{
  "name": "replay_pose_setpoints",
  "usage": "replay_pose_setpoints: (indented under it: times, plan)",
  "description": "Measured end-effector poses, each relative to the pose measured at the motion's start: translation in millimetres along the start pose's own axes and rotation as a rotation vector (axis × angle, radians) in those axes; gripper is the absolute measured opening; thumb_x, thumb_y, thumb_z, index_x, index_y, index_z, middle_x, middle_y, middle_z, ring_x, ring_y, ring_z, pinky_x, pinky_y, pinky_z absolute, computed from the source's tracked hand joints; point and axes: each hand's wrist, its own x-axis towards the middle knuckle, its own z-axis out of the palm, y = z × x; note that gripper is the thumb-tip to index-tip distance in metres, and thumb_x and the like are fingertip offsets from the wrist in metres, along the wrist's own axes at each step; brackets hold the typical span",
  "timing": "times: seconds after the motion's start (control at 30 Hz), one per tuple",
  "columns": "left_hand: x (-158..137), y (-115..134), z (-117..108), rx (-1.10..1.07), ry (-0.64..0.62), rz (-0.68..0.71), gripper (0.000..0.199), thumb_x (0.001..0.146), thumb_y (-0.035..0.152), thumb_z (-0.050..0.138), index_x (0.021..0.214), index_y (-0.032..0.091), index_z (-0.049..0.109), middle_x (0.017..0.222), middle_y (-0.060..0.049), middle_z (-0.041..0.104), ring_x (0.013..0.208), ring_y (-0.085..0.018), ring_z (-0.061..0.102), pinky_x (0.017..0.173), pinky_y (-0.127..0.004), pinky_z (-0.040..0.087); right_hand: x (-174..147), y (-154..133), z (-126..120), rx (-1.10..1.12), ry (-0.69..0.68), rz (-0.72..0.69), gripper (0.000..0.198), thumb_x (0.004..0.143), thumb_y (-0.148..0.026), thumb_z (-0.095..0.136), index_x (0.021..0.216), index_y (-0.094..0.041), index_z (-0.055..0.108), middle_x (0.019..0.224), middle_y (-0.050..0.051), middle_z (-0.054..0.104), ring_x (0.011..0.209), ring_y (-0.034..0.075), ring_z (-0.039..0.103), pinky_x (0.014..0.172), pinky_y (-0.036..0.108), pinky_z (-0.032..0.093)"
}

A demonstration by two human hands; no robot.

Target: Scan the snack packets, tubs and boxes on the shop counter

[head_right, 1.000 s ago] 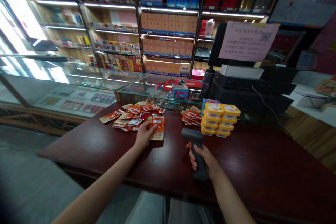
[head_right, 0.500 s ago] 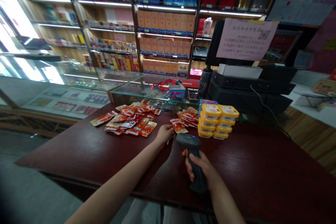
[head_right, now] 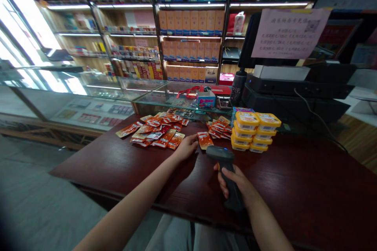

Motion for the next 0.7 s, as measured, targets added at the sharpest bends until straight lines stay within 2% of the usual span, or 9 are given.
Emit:
replay_pose_setpoints:
  times: [0.07,0.17,0.33,0.47,0.57,0.63,0.7]
  plan:
    - [-4.1,0.2,-5.8,0.035,-0.061,0.063,0.032,0.073,0.016,0.055,0.101,0.018,0.07,0.09,-0.006,0.072,0.083,-0.02,0.064,0.082,-0.03,0.048,-0.3,0.0,0.7,0.001,-0.004,0.003,0.035,0.08,-0.045,0.066,0.098,-0.017,0.058,0.057,-0.006,0.052,0.036,0.007,0.045,0.036,0.02,0.039]
    - [-3.8,3.7,1.5,0.102,-0.121,0.086,0.031,0.076,0.015,0.051,0.099,0.017,0.07,0.094,-0.007,0.072,0.089,-0.021,0.064,0.086,-0.029,0.047,-0.9,-0.2,1.3,0.004,-0.002,0.003,0.034,0.08,-0.044,0.066,0.099,-0.017,0.058,0.057,-0.006,0.052,0.037,0.007,0.045,0.036,0.019,0.038]
    - [8.9,15.6,31.5,0.305,-0.18,0.026,0.028,0.08,0.012,0.045,0.088,0.016,0.071,0.087,-0.008,0.071,0.083,-0.02,0.063,0.082,-0.028,0.045,-2.8,-0.7,2.1,0.011,0.031,-0.013,0.033,0.081,-0.044,0.065,0.098,-0.017,0.059,0.056,-0.006,0.052,0.037,0.006,0.045,0.036,0.018,0.038]
    - [16.4,21.5,38.7,0.372,-0.204,0.021,0.023,0.08,0.015,0.049,0.083,0.015,0.072,0.082,-0.01,0.069,0.084,-0.021,0.062,0.082,-0.03,0.045,-3.6,-0.2,1.8,0.024,0.043,-0.008,0.033,0.081,-0.044,0.066,0.099,-0.017,0.059,0.056,-0.006,0.051,0.037,0.006,0.044,0.036,0.018,0.038]
    - [16.3,19.2,27.1,0.433,-0.16,0.055,0.025,0.079,0.022,0.056,0.097,0.015,0.071,0.087,-0.01,0.068,0.09,-0.023,0.06,0.085,-0.031,0.044,-2.7,1.3,0.3,0.025,0.035,-0.005,0.034,0.08,-0.045,0.067,0.098,-0.017,0.059,0.056,-0.005,0.052,0.036,0.006,0.044,0.035,0.019,0.037]
    - [15.6,15.1,10.9,0.468,-0.057,0.065,0.029,0.079,0.023,0.056,0.105,0.017,0.069,0.094,-0.01,0.067,0.094,-0.022,0.059,0.087,-0.03,0.044,-1.5,2.7,-0.6,0.034,0.018,0.001,0.035,0.079,-0.045,0.068,0.098,-0.017,0.058,0.056,-0.005,0.053,0.036,0.006,0.045,0.035,0.018,0.036]
    - [16.9,10.8,-11.7,0.507,0.079,0.03,0.027,0.081,0.02,0.054,0.102,0.017,0.07,0.098,-0.01,0.067,0.095,-0.02,0.058,0.088,-0.029,0.044,-0.3,4.0,-0.8,0.048,0.0,0.006,0.035,0.079,-0.044,0.069,0.097,-0.017,0.057,0.055,-0.005,0.054,0.035,0.006,0.046,0.034,0.017,0.034]
